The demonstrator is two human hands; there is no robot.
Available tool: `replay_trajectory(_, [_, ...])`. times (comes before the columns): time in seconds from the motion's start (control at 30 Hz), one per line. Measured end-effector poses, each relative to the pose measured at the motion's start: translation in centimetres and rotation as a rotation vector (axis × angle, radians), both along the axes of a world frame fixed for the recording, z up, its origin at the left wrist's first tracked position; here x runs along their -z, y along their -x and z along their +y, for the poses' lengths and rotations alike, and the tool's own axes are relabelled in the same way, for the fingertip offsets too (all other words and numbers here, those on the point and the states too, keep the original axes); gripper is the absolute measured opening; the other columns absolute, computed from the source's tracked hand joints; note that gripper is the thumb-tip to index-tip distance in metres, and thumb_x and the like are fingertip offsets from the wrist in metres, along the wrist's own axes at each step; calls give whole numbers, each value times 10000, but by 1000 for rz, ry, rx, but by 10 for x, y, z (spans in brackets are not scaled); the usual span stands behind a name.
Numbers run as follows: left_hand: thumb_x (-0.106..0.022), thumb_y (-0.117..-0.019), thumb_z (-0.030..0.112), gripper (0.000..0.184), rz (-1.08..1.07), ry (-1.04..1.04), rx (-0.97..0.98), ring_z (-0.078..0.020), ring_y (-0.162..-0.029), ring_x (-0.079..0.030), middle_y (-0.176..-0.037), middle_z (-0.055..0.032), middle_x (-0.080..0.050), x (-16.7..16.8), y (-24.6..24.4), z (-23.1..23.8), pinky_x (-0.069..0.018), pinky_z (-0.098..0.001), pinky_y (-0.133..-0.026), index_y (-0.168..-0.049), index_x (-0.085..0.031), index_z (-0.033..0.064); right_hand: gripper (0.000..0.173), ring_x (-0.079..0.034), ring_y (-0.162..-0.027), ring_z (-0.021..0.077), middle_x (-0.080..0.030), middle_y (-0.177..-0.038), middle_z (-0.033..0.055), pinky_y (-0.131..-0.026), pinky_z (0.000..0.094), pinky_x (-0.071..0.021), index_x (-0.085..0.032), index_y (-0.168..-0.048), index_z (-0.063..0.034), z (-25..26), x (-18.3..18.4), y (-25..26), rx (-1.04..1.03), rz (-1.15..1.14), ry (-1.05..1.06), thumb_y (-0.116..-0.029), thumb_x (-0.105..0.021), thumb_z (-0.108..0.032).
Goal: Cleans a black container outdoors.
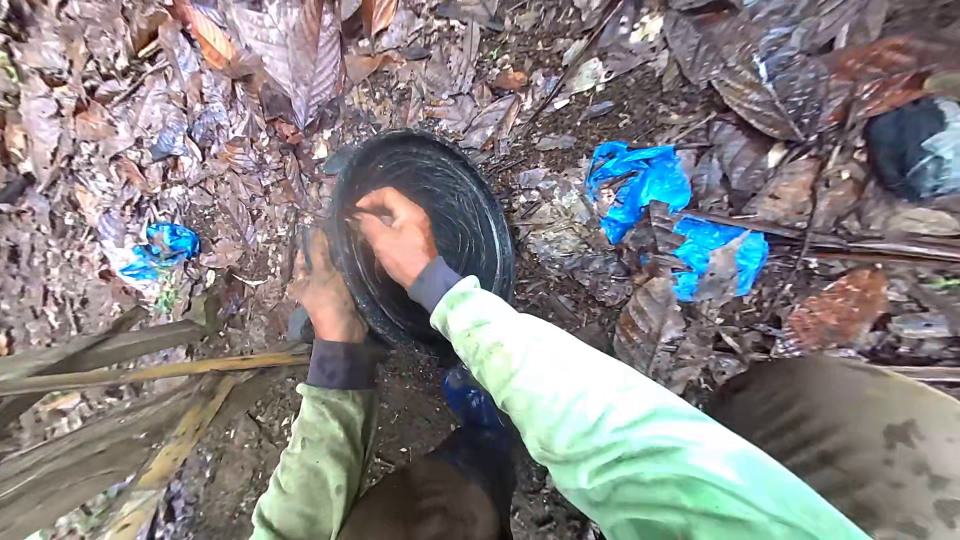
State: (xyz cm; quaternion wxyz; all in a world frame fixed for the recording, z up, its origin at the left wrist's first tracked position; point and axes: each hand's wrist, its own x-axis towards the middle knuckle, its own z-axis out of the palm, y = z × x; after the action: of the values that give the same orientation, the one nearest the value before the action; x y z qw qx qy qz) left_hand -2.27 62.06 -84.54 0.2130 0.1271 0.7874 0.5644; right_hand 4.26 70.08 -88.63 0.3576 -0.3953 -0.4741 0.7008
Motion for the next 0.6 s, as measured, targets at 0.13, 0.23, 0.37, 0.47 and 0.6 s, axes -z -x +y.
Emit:
replay_trajectory(0.13, [-602,-1042,359,352,-13,-21,-31,-170,-935,-716,-1047,-74,-728,-2,4,-3,-618,-388,-822,-1250,-647,79,166,-683,-950,245,-684,-1044,154,-849,445,-591,-702,-1059,-4,-48,-7,-38,-178,-59,-211,-1011,-571,-93])
replay_trajectory(0.23, [-603,-1038,377,411,36,65,-16,-180,-993,-706,-1118,-91,-718,-3,9,-2,-604,-409,-870,-1309,-636,69,172,-676,-997,175,-722,-1015,125,-911,323,-555,-751,-979,-15,-109,14,-83,-186,-40,-230,-936,-588,-54])
replay_trajectory(0.37, [-561,-1062,341,384,24,63,41,-162,-936,-711,-1074,-83,-722,-7,5,1,-614,-380,-830,-1316,-622,61,157,-687,-982,184,-724,-989,136,-910,329,-564,-744,-969,12,-87,2,-50,-26,7,-262,-935,-597,-32])
replay_trajectory(0.47, [-533,-1079,271,365,24,-2,26,-151,-888,-716,-1032,-96,-720,-7,5,0,-624,-348,-813,-1324,-590,6,106,-677,-935,202,-697,-964,124,-845,368,-583,-728,-955,5,-43,-6,-5,125,20,-236,-928,-630,-24])
replay_trajectory(0.6, [-558,-1069,242,375,66,-4,-6,-142,-993,-720,-1127,-114,-725,-5,4,5,-610,-334,-899,-1339,-591,-16,123,-663,-936,238,-680,-998,142,-840,401,-578,-724,-1006,2,5,8,23,276,-49,-292,-938,-625,-23])
